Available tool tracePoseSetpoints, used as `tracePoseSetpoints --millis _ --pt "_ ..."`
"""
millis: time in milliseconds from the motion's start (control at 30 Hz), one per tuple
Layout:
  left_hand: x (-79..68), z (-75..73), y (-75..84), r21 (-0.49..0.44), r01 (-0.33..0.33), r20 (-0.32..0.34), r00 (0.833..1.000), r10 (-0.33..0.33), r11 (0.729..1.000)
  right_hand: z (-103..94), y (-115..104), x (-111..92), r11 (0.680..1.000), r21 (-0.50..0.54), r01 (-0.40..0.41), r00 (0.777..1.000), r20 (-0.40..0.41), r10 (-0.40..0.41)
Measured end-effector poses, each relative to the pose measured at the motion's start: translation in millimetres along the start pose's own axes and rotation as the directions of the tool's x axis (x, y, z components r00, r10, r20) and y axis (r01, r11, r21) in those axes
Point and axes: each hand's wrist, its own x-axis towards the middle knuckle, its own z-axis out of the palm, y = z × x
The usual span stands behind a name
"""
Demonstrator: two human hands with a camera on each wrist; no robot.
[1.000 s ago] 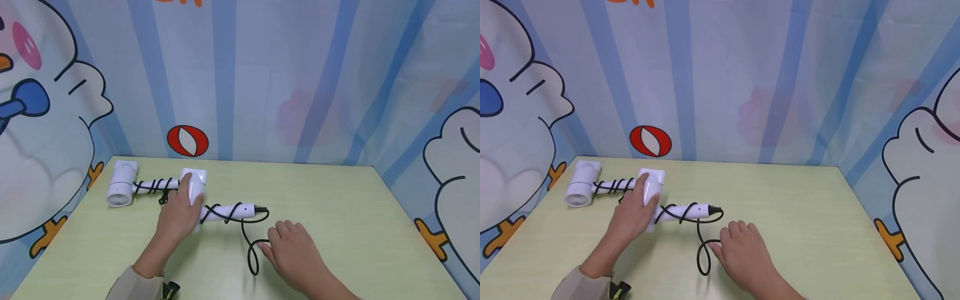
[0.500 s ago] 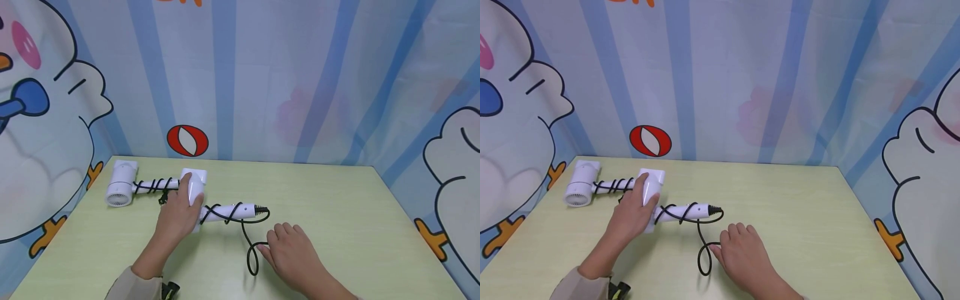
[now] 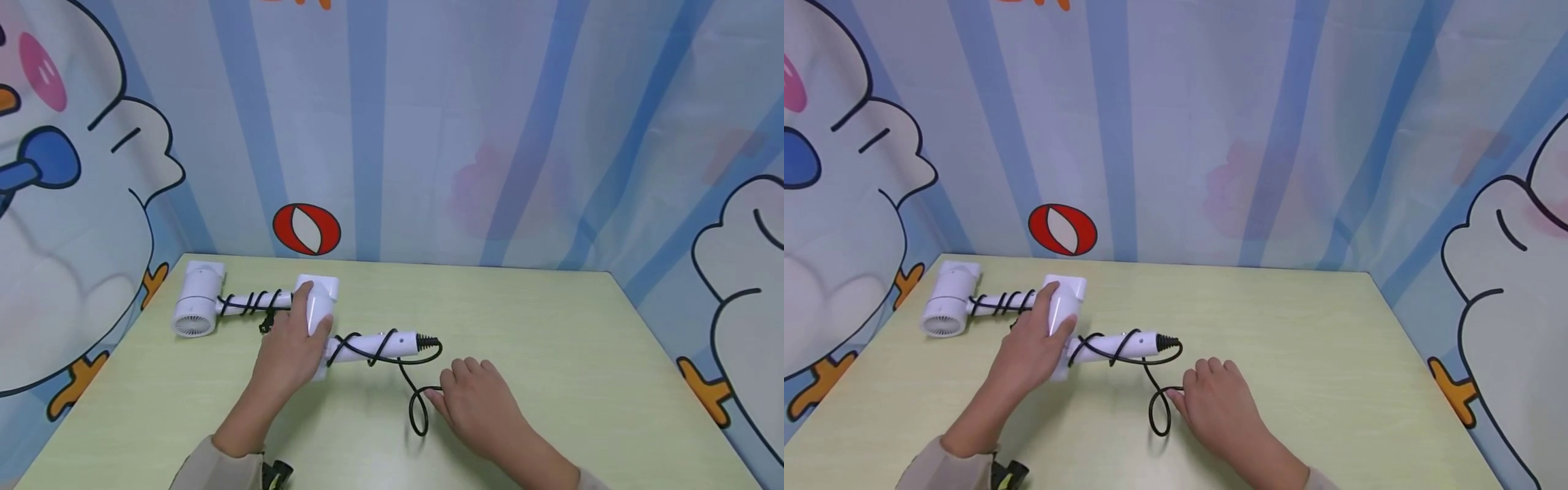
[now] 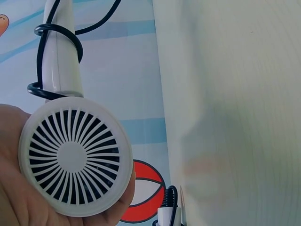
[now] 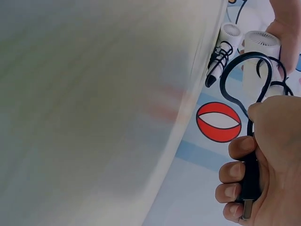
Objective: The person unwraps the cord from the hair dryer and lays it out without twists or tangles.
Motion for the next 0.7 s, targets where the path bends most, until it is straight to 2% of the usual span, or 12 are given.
tracePoseSetpoints --millis 467,700 --pt "-2.0 -3.5 -1.0 -0.012 -0.012 -0.010 1.000 0.012 1.000 3.8 8.0 6.6 0.999 -0.043 -0.021 0.999 0.030 0.022" --pt "-2.8 -3.2 -0.8 -0.011 -0.010 -0.004 1.000 0.010 1.000 6.9 9.2 9.3 0.999 -0.023 -0.035 0.998 0.047 0.036"
